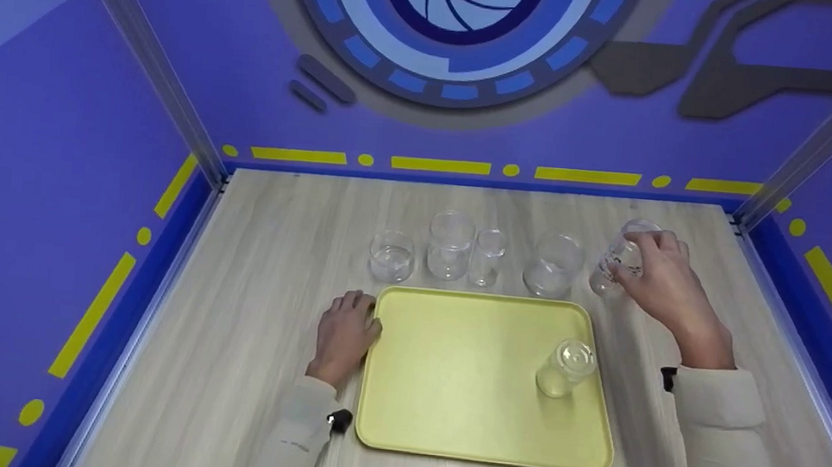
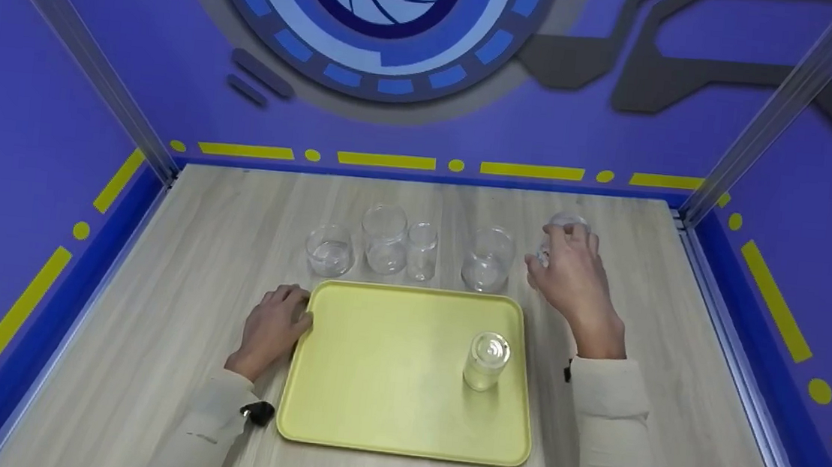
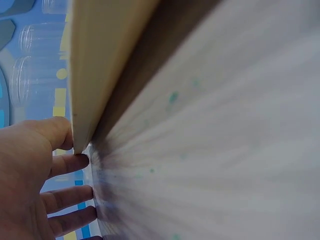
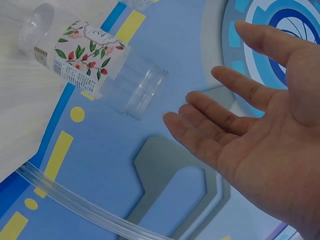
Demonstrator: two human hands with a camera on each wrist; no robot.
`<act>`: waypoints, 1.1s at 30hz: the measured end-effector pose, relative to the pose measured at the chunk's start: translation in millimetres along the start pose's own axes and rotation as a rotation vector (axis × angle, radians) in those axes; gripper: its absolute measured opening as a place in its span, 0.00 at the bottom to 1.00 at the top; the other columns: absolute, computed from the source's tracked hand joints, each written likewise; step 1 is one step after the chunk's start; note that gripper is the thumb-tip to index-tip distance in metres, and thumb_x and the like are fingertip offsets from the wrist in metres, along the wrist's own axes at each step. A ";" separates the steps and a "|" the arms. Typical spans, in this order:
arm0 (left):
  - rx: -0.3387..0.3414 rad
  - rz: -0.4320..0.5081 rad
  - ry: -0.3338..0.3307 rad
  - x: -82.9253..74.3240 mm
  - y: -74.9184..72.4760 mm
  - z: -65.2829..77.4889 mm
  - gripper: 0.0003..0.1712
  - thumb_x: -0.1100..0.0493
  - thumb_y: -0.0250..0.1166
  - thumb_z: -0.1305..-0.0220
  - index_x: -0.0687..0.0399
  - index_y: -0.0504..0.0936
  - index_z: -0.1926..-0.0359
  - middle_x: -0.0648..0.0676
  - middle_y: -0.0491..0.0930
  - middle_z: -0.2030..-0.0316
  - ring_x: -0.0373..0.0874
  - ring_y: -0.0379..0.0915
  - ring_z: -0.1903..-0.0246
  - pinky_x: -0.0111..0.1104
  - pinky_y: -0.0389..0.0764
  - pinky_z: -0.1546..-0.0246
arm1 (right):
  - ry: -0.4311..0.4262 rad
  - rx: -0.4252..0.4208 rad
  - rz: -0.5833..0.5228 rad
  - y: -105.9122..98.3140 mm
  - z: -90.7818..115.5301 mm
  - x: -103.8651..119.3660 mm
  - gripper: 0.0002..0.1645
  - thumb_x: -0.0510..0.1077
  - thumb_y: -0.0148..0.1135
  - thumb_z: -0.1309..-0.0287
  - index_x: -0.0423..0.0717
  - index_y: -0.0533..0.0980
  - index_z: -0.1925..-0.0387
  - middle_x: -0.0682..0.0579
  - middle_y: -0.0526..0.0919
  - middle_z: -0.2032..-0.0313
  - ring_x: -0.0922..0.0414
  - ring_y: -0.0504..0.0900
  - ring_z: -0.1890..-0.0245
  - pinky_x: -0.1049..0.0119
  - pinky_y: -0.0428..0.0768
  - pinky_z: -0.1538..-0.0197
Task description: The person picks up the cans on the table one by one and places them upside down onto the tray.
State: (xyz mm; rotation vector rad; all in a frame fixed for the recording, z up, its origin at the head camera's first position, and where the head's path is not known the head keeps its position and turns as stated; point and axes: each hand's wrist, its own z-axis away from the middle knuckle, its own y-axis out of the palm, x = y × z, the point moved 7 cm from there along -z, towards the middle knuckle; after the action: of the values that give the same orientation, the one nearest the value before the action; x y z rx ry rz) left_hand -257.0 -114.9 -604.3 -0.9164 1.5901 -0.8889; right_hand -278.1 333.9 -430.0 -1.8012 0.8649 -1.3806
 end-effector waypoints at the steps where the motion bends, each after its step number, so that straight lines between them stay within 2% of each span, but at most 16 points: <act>1: -0.007 -0.001 0.004 -0.3 -0.5 0.4 0.19 0.54 0.66 0.29 0.58 0.83 0.42 0.63 0.77 0.39 0.61 0.74 0.41 0.54 0.79 0.45 | 0.004 0.001 0.003 -0.6 -2.0 -1.3 0.33 0.40 0.68 0.31 0.29 0.69 0.31 0.21 0.66 0.39 0.24 0.61 0.36 0.26 0.67 0.41; 5: -0.025 -0.015 0.017 -1.3 -1.3 1.5 0.18 0.55 0.67 0.30 0.57 0.83 0.43 0.63 0.78 0.41 0.61 0.74 0.42 0.54 0.80 0.47 | 0.017 0.015 0.018 -1.5 -8.7 -6.5 0.34 0.41 0.66 0.30 0.29 0.67 0.30 0.21 0.65 0.38 0.24 0.60 0.36 0.25 0.68 0.41; 11: -0.003 -0.015 -0.003 -0.3 -0.3 1.2 0.19 0.54 0.66 0.28 0.57 0.83 0.41 0.63 0.77 0.39 0.60 0.73 0.39 0.54 0.78 0.42 | 0.044 0.061 0.031 -0.7 -19.7 -15.4 0.37 0.41 0.65 0.30 0.28 0.64 0.27 0.20 0.62 0.35 0.23 0.57 0.34 0.24 0.65 0.39; 18: -0.028 -0.016 0.018 -1.5 -2.7 0.1 0.18 0.55 0.68 0.30 0.57 0.84 0.43 0.63 0.78 0.41 0.61 0.75 0.42 0.54 0.79 0.46 | 0.057 0.084 0.051 -0.2 -28.8 -22.6 0.39 0.41 0.64 0.31 0.25 0.63 0.28 0.17 0.59 0.34 0.22 0.55 0.34 0.25 0.62 0.38; 33: -0.007 -0.005 0.001 -2.2 -2.9 1.0 0.19 0.54 0.66 0.28 0.57 0.83 0.42 0.62 0.78 0.39 0.61 0.73 0.40 0.55 0.78 0.44 | 0.096 0.145 0.083 5.3 -47.1 -37.7 0.44 0.44 0.63 0.30 0.25 0.56 0.23 0.16 0.52 0.30 0.20 0.50 0.31 0.24 0.59 0.35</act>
State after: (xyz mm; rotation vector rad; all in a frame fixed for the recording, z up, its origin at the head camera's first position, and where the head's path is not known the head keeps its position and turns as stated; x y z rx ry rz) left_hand -255.4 -114.3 -600.9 -0.9254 1.5929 -0.8882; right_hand -332.3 356.5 -444.6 -1.5837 0.8569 -1.4480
